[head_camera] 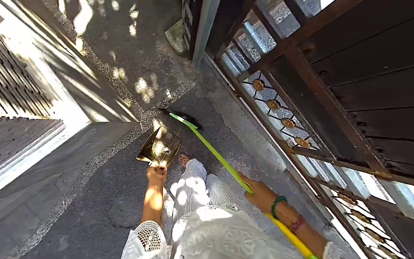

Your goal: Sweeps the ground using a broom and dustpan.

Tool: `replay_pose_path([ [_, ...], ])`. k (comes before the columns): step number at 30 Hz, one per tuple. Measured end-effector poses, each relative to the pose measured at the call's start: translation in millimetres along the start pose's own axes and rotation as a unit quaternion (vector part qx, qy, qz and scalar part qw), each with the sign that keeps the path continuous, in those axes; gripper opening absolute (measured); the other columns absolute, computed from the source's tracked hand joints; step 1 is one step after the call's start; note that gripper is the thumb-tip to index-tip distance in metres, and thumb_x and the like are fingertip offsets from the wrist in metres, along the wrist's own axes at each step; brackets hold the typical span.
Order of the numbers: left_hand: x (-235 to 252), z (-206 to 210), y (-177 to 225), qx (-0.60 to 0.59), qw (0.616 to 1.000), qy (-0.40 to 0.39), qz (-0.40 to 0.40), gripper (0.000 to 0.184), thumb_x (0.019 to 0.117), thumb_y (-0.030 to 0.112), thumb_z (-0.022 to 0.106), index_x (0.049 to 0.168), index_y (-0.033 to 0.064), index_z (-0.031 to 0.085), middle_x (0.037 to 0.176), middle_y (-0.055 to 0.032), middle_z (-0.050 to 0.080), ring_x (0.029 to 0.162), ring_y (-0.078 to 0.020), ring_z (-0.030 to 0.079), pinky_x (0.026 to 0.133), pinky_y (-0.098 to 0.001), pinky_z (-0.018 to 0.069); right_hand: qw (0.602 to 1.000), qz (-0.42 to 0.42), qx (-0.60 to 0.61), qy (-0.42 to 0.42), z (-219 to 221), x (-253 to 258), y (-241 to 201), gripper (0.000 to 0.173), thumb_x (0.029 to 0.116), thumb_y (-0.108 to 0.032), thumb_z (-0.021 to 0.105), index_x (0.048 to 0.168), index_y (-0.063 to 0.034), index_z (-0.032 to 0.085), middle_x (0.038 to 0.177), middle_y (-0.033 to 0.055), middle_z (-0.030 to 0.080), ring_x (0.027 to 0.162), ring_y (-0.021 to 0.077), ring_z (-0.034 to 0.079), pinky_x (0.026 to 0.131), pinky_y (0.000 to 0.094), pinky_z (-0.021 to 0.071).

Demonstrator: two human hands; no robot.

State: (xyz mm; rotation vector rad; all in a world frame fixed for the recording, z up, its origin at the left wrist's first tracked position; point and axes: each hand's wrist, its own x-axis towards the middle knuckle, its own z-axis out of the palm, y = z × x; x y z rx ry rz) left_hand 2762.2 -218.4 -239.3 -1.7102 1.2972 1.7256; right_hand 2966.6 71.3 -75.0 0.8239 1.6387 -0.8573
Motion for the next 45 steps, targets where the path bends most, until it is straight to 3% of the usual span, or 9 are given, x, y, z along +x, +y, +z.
replay_pose_path([
  [4, 3.2, 1.3, -3.2, -0.010, 1.000, -0.010, -0.008, 0.016, 0.1043, 0.019, 0.039, 0.091, 0.0104, 0.044, 0.065, -0.0047, 0.047, 0.049, -0.0140, 0.050, 0.046, -0.0266, 0.0476, 0.996, 0.001, -0.041, 0.078, -36.5, -16.0, -9.3, 0.078, 0.1028, -0.013, 0.053, 0.167, -0.0243, 0.011, 0.107, 0.0275, 0.069, 0.085, 0.0396, 0.069, 0.079, 0.0539, 0.0565],
  [8, 0.9, 2.7, -6.3, -0.019, 1.000, -0.003, 0.006, 0.018, 0.1031, 0.017, 0.039, 0.086, 0.0120, 0.042, 0.060, -0.0030, 0.045, 0.046, -0.0131, 0.047, 0.043, -0.0257, 0.0445, 0.984, 0.039, -0.065, 0.161, -68.0, 86.8, -30.1, 0.081, 0.1028, -0.009, 0.051, 0.167, -0.0183, 0.003, 0.128, 0.0318, 0.063, 0.118, 0.0462, 0.064, 0.101, 0.0579, 0.0499],
  [12, -2.5, -7.3, -2.4, -0.016, 0.999, -0.020, 0.021, 0.016, 0.1031, 0.017, 0.039, 0.090, 0.0097, 0.044, 0.064, -0.0061, 0.049, 0.050, -0.0163, 0.051, 0.046, -0.0294, 0.0466, 0.989, 0.005, -0.028, 0.148, -79.6, 134.6, -31.8, 0.081, 0.0996, -0.012, 0.062, 0.166, -0.0132, 0.016, 0.135, 0.0335, 0.058, 0.116, 0.0470, 0.064, 0.096, 0.0597, 0.0535],
  [16, -4.2, -22.7, -7.2, -0.027, 0.999, -0.024, 0.021, 0.013, 0.1042, 0.018, 0.038, 0.101, 0.0076, 0.046, 0.072, -0.0082, 0.049, 0.055, -0.0182, 0.050, 0.050, -0.0320, 0.0462, 0.992, -0.059, -0.044, 0.103, -67.3, 53.4, 1.4, 0.077, 0.0997, -0.013, 0.063, 0.165, -0.0167, 0.023, 0.114, 0.0315, 0.067, 0.084, 0.0411, 0.071, 0.078, 0.0559, 0.0585],
  [27, 18.4, -62.8, -15.2, -0.080, 0.995, -0.055, 0.027, 0.013, 0.1045, 0.018, 0.039, 0.099, 0.0087, 0.045, 0.067, -0.0062, 0.048, 0.051, -0.0163, 0.049, 0.048, -0.0294, 0.0457, 0.988, -0.058, -0.113, 0.081, 67.1, 146.8, -62.8, 0.081, 0.0992, -0.013, 0.062, 0.165, -0.0083, 0.016, 0.135, 0.0299, 0.061, 0.124, 0.0409, 0.063, 0.105, 0.0540, 0.0502],
  [34, 18.6, -168.2, -13.8, -0.172, 0.979, -0.110, -0.022, 0.016, 0.1037, 0.018, 0.042, 0.094, 0.0076, 0.049, 0.061, -0.0028, 0.050, 0.045, -0.0106, 0.051, 0.041, -0.0223, 0.0462, 0.982, -0.159, -0.043, 0.090, 78.6, 34.6, 5.9, 0.077, 0.1006, -0.012, 0.061, 0.166, -0.0198, 0.020, 0.113, 0.0279, 0.067, 0.075, 0.0363, 0.068, 0.072, 0.0546, 0.0576],
  [38, 20.2, -235.2, -3.8, -0.216, 0.960, -0.168, -0.057, 0.019, 0.1038, 0.019, 0.039, 0.098, 0.0055, 0.050, 0.062, -0.0031, 0.053, 0.045, -0.0091, 0.055, 0.042, -0.0191, 0.0488, 0.958, -0.189, 0.191, 0.103, 83.3, 9.4, 33.3, 0.066, 0.1048, -0.014, 0.055, 0.164, -0.0149, 0.026, 0.075, 0.0086, 0.057, 0.046, 0.0140, 0.049, 0.042, 0.0316, 0.0465],
  [41, 26.2, -268.9, 13.7, -0.230, 0.954, -0.183, -0.061, 0.026, 0.1060, 0.022, 0.034, 0.096, 0.0052, 0.052, 0.060, -0.0025, 0.053, 0.044, -0.0080, 0.053, 0.041, -0.0176, 0.0468, 0.938, -0.195, 0.275, 0.079, 79.7, 19.1, 37.3, 0.060, 0.1085, -0.017, 0.048, 0.164, -0.0130, 0.024, 0.083, 0.0071, 0.061, 0.051, 0.0124, 0.056, 0.044, 0.0284, 0.0518],
  [45, 45.4, -305.8, 44.0, -0.278, 0.950, -0.135, -0.031, 0.021, 0.1051, 0.018, 0.037, 0.093, 0.0070, 0.050, 0.062, -0.0026, 0.052, 0.046, -0.0085, 0.053, 0.043, -0.0181, 0.0478, 0.955, -0.150, 0.087, 0.242, 85.0, 61.6, 7.5, 0.057, 0.1112, -0.023, 0.043, 0.165, -0.0150, 0.025, 0.109, 0.0296, 0.064, 0.072, 0.0361, 0.061, 0.066, 0.0554, 0.0520],
])
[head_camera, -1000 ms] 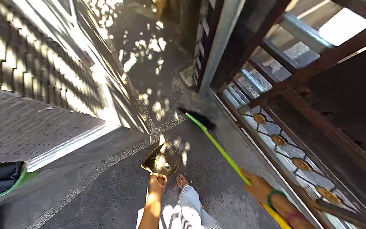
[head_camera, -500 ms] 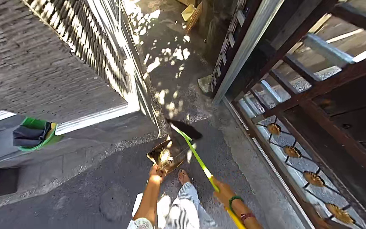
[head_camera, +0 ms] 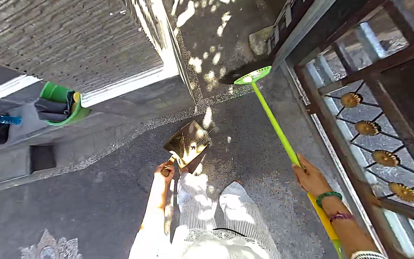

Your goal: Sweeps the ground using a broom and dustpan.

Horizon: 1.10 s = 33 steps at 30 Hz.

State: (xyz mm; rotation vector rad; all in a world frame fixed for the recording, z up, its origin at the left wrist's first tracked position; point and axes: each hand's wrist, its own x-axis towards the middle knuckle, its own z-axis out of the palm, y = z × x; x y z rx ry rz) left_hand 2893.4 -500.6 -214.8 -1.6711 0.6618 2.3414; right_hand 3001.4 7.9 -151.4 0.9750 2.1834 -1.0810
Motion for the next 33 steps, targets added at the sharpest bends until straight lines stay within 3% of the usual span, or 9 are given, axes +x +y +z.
replay_pose_path([
  [4, 16.1, -0.2, 61.7, 0.023, 0.999, -0.001, 0.024, 0.024, 0.1052, 0.015, 0.033, 0.089, 0.0084, 0.050, 0.061, -0.0014, 0.053, 0.045, -0.0066, 0.051, 0.042, -0.0168, 0.0447, 0.995, 0.009, -0.102, 0.015, 57.9, 27.2, -65.3, 0.056, 0.1105, -0.019, 0.043, 0.163, -0.0083, 0.028, 0.130, 0.0362, 0.060, 0.108, 0.0523, 0.066, 0.093, 0.0673, 0.0490],
  [9, 40.2, 5.6, 147.6, 0.039, 0.998, 0.028, 0.030, 0.028, 0.1062, 0.020, 0.034, 0.085, 0.0081, 0.049, 0.059, -0.0028, 0.051, 0.045, -0.0093, 0.052, 0.043, -0.0191, 0.0474, 0.995, 0.060, -0.052, -0.062, 177.7, 41.7, -119.6, 0.054, 0.1112, -0.026, 0.039, 0.162, -0.0098, 0.030, 0.117, 0.0308, 0.065, 0.090, 0.0413, 0.069, 0.081, 0.0580, 0.0555],
  [11, 50.8, 17.9, 174.8, 0.030, 0.998, 0.052, 0.016, 0.028, 0.1061, 0.021, 0.035, 0.085, 0.0086, 0.047, 0.059, -0.0032, 0.050, 0.043, -0.0095, 0.051, 0.041, -0.0188, 0.0456, 0.988, 0.070, -0.077, -0.114, 236.2, 15.9, -144.4, 0.058, 0.1109, -0.023, 0.040, 0.164, -0.0101, 0.022, 0.130, 0.0322, 0.061, 0.111, 0.0461, 0.065, 0.097, 0.0610, 0.0506],
  [14, 72.6, 35.6, 197.3, 0.045, 0.995, 0.079, 0.028, 0.021, 0.1045, 0.018, 0.038, 0.087, 0.0092, 0.046, 0.059, -0.0029, 0.047, 0.043, -0.0099, 0.049, 0.040, -0.0198, 0.0452, 0.973, 0.093, -0.113, -0.176, 292.2, -33.6, -179.5, 0.059, 0.1116, -0.027, 0.040, 0.165, -0.0121, 0.019, 0.127, 0.0307, 0.065, 0.114, 0.0457, 0.066, 0.102, 0.0594, 0.0491],
  [15, 80.8, 39.8, 202.0, 0.051, 0.995, 0.081, 0.030, 0.019, 0.1044, 0.017, 0.039, 0.089, 0.0094, 0.045, 0.060, -0.0030, 0.047, 0.043, -0.0098, 0.048, 0.040, -0.0200, 0.0449, 0.972, 0.098, -0.102, -0.187, 291.9, -43.9, -183.2, 0.059, 0.1118, -0.028, 0.040, 0.165, -0.0132, 0.020, 0.122, 0.0300, 0.066, 0.107, 0.0445, 0.068, 0.097, 0.0584, 0.0515],
  [18, 98.8, 50.5, 217.9, 0.065, 0.995, 0.070, 0.032, 0.020, 0.1046, 0.018, 0.039, 0.087, 0.0096, 0.045, 0.059, -0.0027, 0.046, 0.042, -0.0094, 0.047, 0.040, -0.0199, 0.0450, 0.978, 0.110, 0.018, -0.176, 258.8, -72.9, -164.2, 0.055, 0.1115, -0.031, 0.044, 0.163, -0.0180, 0.029, 0.089, 0.0192, 0.064, 0.062, 0.0276, 0.060, 0.059, 0.0458, 0.0540],
  [20, 99.9, 56.8, 229.1, 0.071, 0.995, 0.066, 0.031, 0.021, 0.1039, 0.016, 0.039, 0.085, 0.0092, 0.045, 0.057, -0.0028, 0.046, 0.042, -0.0095, 0.047, 0.040, -0.0199, 0.0453, 0.978, 0.125, 0.065, -0.156, 230.1, -97.4, -160.1, 0.059, 0.1115, -0.031, 0.044, 0.166, -0.0279, 0.020, 0.078, 0.0124, 0.059, 0.050, 0.0195, 0.053, 0.048, 0.0384, 0.0502],
  [27, 117.0, 78.1, 239.0, 0.090, 0.992, 0.077, 0.045, 0.015, 0.1024, 0.014, 0.039, 0.088, 0.0107, 0.042, 0.060, -0.0038, 0.045, 0.044, -0.0114, 0.047, 0.042, -0.0217, 0.0456, 0.989, 0.136, 0.042, -0.041, 250.2, -40.2, -181.5, 0.068, 0.1085, -0.022, 0.050, 0.167, -0.0224, 0.015, 0.101, 0.0238, 0.064, 0.063, 0.0291, 0.061, 0.061, 0.0481, 0.0543],
  [33, 130.0, 84.9, 248.0, 0.113, 0.990, 0.082, 0.035, 0.019, 0.1026, 0.018, 0.039, 0.085, 0.0118, 0.042, 0.058, -0.0027, 0.045, 0.044, -0.0107, 0.048, 0.043, -0.0210, 0.0454, 0.961, 0.169, 0.107, -0.189, 333.2, -60.7, -206.4, 0.067, 0.1089, -0.023, 0.048, 0.167, -0.0267, 0.014, 0.100, 0.0200, 0.063, 0.063, 0.0253, 0.059, 0.061, 0.0436, 0.0532],
])
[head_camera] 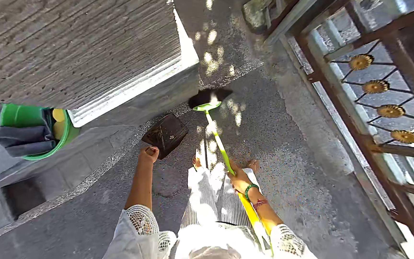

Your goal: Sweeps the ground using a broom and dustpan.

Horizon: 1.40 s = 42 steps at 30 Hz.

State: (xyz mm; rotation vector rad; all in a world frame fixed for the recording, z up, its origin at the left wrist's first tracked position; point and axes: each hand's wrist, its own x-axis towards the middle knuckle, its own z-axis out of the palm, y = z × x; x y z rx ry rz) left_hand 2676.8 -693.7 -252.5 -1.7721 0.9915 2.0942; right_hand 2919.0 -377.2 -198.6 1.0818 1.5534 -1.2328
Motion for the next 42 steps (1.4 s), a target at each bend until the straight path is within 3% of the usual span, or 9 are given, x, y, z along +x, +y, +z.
replay_pose_path([
  [3, 9.3, -8.6, 8.9, -0.004, 1.000, -0.011, -0.020, 0.025, 0.1032, 0.021, 0.038, 0.080, 0.0124, 0.043, 0.057, -0.0022, 0.046, 0.044, -0.0104, 0.049, 0.043, -0.0208, 0.0460, 0.994, -0.007, 0.105, -0.023, -30.6, -65.0, 35.7, 0.068, 0.1082, -0.023, 0.052, 0.166, -0.0294, 0.018, 0.071, 0.0052, 0.052, 0.045, 0.0132, 0.047, 0.042, 0.0302, 0.0448],
  [7, 11.4, -19.7, 14.6, 0.026, 0.999, -0.007, -0.027, 0.022, 0.1041, 0.023, 0.040, 0.084, 0.0131, 0.045, 0.059, -0.0013, 0.048, 0.045, -0.0091, 0.050, 0.044, -0.0198, 0.0470, 0.985, 0.002, 0.159, 0.069, -69.2, -122.2, 70.3, 0.065, 0.1097, -0.024, 0.049, 0.166, -0.0287, 0.018, 0.068, 0.0043, 0.050, 0.044, 0.0132, 0.045, 0.039, 0.0301, 0.0425],
  [14, 11.7, -24.2, 9.6, 0.018, 0.999, -0.023, -0.046, 0.030, 0.1060, 0.027, 0.035, 0.082, 0.0130, 0.046, 0.059, -0.0003, 0.048, 0.045, -0.0085, 0.050, 0.044, -0.0192, 0.0466, 0.950, 0.035, 0.224, 0.215, -142.2, 18.3, 54.3, 0.054, 0.1141, -0.030, 0.035, 0.165, -0.0210, 0.019, 0.081, 0.0078, 0.053, 0.051, 0.0121, 0.048, 0.048, 0.0282, 0.0451],
  [20, 11.6, -24.3, 7.0, 0.041, 0.998, -0.027, -0.049, 0.030, 0.1059, 0.026, 0.035, 0.082, 0.0130, 0.046, 0.057, 0.0001, 0.048, 0.044, -0.0083, 0.050, 0.042, -0.0185, 0.0459, 0.991, 0.056, 0.102, 0.064, -34.8, 15.9, 72.8, 0.060, 0.1119, -0.032, 0.041, 0.166, -0.0292, 0.016, 0.094, 0.0188, 0.064, 0.064, 0.0265, 0.061, 0.062, 0.0447, 0.0548],
  [24, 6.7, -22.4, 4.4, 0.040, 0.998, -0.028, -0.035, 0.028, 0.1053, 0.027, 0.033, 0.083, 0.0140, 0.045, 0.060, 0.0007, 0.048, 0.045, -0.0076, 0.049, 0.044, -0.0175, 0.0460, 0.979, 0.050, 0.194, -0.028, -29.0, -95.5, 101.8, 0.059, 0.1112, -0.038, 0.043, 0.165, -0.0379, 0.018, 0.074, 0.0067, 0.055, 0.047, 0.0155, 0.050, 0.044, 0.0324, 0.0468],
  [27, 9.3, -27.3, 4.3, 0.038, 0.999, -0.033, -0.019, 0.033, 0.1053, 0.030, 0.030, 0.080, 0.0143, 0.044, 0.059, 0.0002, 0.048, 0.047, -0.0086, 0.051, 0.045, -0.0189, 0.0475, 0.968, 0.059, 0.241, 0.045, -40.6, -129.3, 121.2, 0.055, 0.1119, -0.044, 0.037, 0.164, -0.0391, 0.021, 0.072, 0.0053, 0.053, 0.046, 0.0146, 0.048, 0.042, 0.0314, 0.0449],
  [36, 20.4, -37.8, -8.7, 0.060, 0.997, -0.055, -0.011, 0.041, 0.1057, 0.034, 0.027, 0.077, 0.0129, 0.045, 0.058, -0.0016, 0.050, 0.047, -0.0101, 0.053, 0.046, -0.0202, 0.0487, 0.946, 0.070, 0.280, 0.150, -81.9, 52.3, 163.9, 0.071, 0.1108, -0.022, 0.044, 0.165, -0.0235, -0.003, 0.081, 0.0071, 0.052, 0.050, 0.0132, 0.052, 0.049, 0.0301, 0.0498],
  [40, 12.9, -36.9, -20.6, 0.083, 0.995, -0.052, 0.003, 0.041, 0.1064, 0.034, 0.027, 0.077, 0.0128, 0.045, 0.058, -0.0014, 0.049, 0.047, -0.0102, 0.052, 0.046, -0.0207, 0.0485, 0.987, 0.121, 0.102, 0.041, 29.0, 14.4, 160.8, 0.084, 0.1061, -0.022, 0.050, 0.165, -0.0282, -0.010, 0.121, 0.0272, 0.064, 0.086, 0.0346, 0.070, 0.080, 0.0508, 0.0580],
  [42, 13.6, -40.2, -23.1, 0.078, 0.995, -0.056, 0.010, 0.041, 0.1062, 0.035, 0.026, 0.077, 0.0135, 0.044, 0.058, -0.0004, 0.049, 0.047, -0.0100, 0.051, 0.047, -0.0213, 0.0488, 0.990, 0.101, 0.091, -0.021, 45.4, -29.1, 176.2, 0.082, 0.1068, -0.022, 0.049, 0.165, -0.0348, -0.007, 0.110, 0.0254, 0.065, 0.080, 0.0334, 0.068, 0.075, 0.0504, 0.0572],
])
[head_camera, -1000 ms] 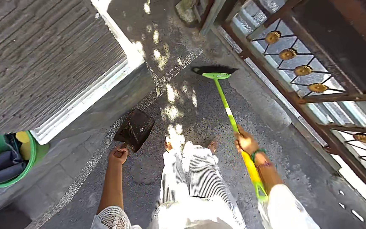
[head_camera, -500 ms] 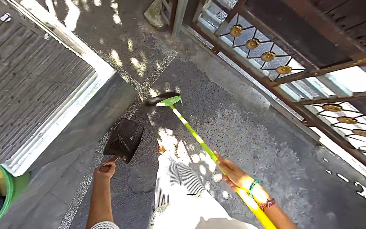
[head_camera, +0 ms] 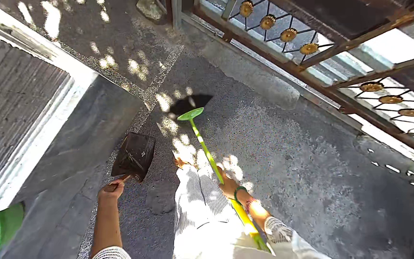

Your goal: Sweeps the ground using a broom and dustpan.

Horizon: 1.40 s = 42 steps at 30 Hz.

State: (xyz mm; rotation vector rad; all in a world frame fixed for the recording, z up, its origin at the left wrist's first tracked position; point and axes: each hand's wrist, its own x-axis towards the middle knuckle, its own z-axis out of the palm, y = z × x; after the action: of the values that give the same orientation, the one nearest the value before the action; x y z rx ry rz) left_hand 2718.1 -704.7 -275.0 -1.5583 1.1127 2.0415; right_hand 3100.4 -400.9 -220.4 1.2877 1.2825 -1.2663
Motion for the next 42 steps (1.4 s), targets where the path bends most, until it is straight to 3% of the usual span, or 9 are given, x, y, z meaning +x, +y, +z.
replay_pose_path([
  [2, 6.2, -7.3, 3.8, -0.009, 1.000, -0.004, -0.001, 0.041, 0.1053, 0.036, 0.026, 0.076, 0.0136, 0.044, 0.058, -0.0008, 0.049, 0.047, -0.0102, 0.052, 0.047, -0.0211, 0.0487, 0.994, -0.041, 0.088, -0.048, -12.0, -39.5, 34.3, 0.079, 0.1072, -0.021, 0.050, 0.165, -0.0402, 0.000, 0.083, 0.0106, 0.057, 0.053, 0.0182, 0.053, 0.050, 0.0357, 0.0491],
  [6, 12.3, -19.4, 17.1, -0.018, 0.999, -0.021, -0.015, 0.041, 0.1035, 0.036, 0.028, 0.074, 0.0125, 0.046, 0.060, -0.0027, 0.052, 0.049, -0.0112, 0.054, 0.049, -0.0210, 0.0504, 0.978, -0.057, 0.201, -0.020, -37.0, -96.1, 81.5, 0.079, 0.1067, -0.019, 0.052, 0.166, -0.0390, 0.004, 0.073, 0.0051, 0.052, 0.044, 0.0136, 0.046, 0.041, 0.0316, 0.0447],
  [12, 5.5, -4.7, 2.2, -0.003, 1.000, -0.020, -0.004, 0.037, 0.1055, 0.034, 0.028, 0.079, 0.0132, 0.045, 0.062, -0.0010, 0.050, 0.050, -0.0098, 0.053, 0.048, -0.0201, 0.0494, 0.967, -0.016, 0.232, 0.102, -68.7, -22.5, 90.2, 0.086, 0.1070, -0.016, 0.049, 0.164, -0.0333, -0.013, 0.084, 0.0079, 0.053, 0.053, 0.0149, 0.050, 0.050, 0.0339, 0.0484],
  [18, -1.4, 4.4, -6.1, 0.028, 0.999, -0.020, 0.006, 0.036, 0.1057, 0.032, 0.028, 0.079, 0.0130, 0.044, 0.061, -0.0018, 0.050, 0.049, -0.0102, 0.052, 0.047, -0.0201, 0.0477, 0.999, -0.008, 0.044, 0.003, 43.4, -0.7, 71.7, 0.091, 0.1048, -0.020, 0.053, 0.164, -0.0310, -0.015, 0.103, 0.0236, 0.066, 0.073, 0.0300, 0.067, 0.072, 0.0487, 0.0577],
  [21, 2.7, 2.3, 2.5, 0.011, 1.000, -0.012, -0.004, 0.038, 0.1069, 0.040, 0.028, 0.086, 0.0130, 0.044, 0.065, -0.0020, 0.049, 0.050, -0.0093, 0.050, 0.046, -0.0195, 0.0467, 0.992, -0.066, 0.101, -0.042, 40.8, -42.6, 75.2, 0.082, 0.1066, -0.016, 0.051, 0.165, -0.0381, -0.001, 0.082, 0.0102, 0.056, 0.052, 0.0183, 0.051, 0.048, 0.0367, 0.0477],
  [27, -4.1, -56.5, 58.0, -0.055, 0.998, -0.020, -0.034, 0.045, 0.1056, 0.042, 0.026, 0.076, 0.0132, 0.045, 0.059, -0.0008, 0.049, 0.047, -0.0108, 0.051, 0.047, -0.0216, 0.0479, 0.983, -0.129, 0.123, 0.047, 6.0, -95.0, 22.7, 0.078, 0.1051, -0.008, 0.051, 0.167, -0.0329, 0.009, 0.077, 0.0089, 0.055, 0.046, 0.0164, 0.049, 0.041, 0.0345, 0.0460],
  [34, -11.8, -128.0, 108.1, -0.092, 0.994, -0.009, -0.062, 0.040, 0.1061, 0.034, 0.031, 0.077, 0.0113, 0.047, 0.060, -0.0028, 0.051, 0.047, -0.0113, 0.053, 0.046, -0.0211, 0.0485, 0.976, -0.111, 0.006, 0.188, -5.3, -0.4, -131.7, 0.072, 0.1098, -0.018, 0.045, 0.166, -0.0245, 0.001, 0.097, 0.0207, 0.061, 0.064, 0.0241, 0.058, 0.063, 0.0419, 0.0537],
  [39, -5.4, -165.6, 142.2, -0.099, 0.994, 0.008, -0.042, 0.034, 0.1067, 0.031, 0.031, 0.084, 0.0112, 0.047, 0.060, -0.0026, 0.051, 0.046, -0.0108, 0.052, 0.043, -0.0206, 0.0477, 0.979, -0.095, -0.096, 0.154, 115.6, 52.2, -190.0, 0.084, 0.1049, -0.021, 0.052, 0.166, -0.0229, -0.005, 0.119, 0.0304, 0.063, 0.092, 0.0385, 0.069, 0.083, 0.0551, 0.0562],
  [42, 2.9, -172.4, 160.2, -0.090, 0.995, 0.031, -0.027, 0.037, 0.1072, 0.033, 0.030, 0.081, 0.0120, 0.045, 0.057, -0.0019, 0.049, 0.044, -0.0106, 0.051, 0.043, -0.0215, 0.0474, 0.974, -0.085, -0.184, 0.101, 213.1, 26.3, -183.1, 0.077, 0.1037, -0.019, 0.054, 0.166, -0.0153, 0.009, 0.123, 0.0308, 0.063, 0.103, 0.0414, 0.068, 0.090, 0.0561, 0.0545],
])
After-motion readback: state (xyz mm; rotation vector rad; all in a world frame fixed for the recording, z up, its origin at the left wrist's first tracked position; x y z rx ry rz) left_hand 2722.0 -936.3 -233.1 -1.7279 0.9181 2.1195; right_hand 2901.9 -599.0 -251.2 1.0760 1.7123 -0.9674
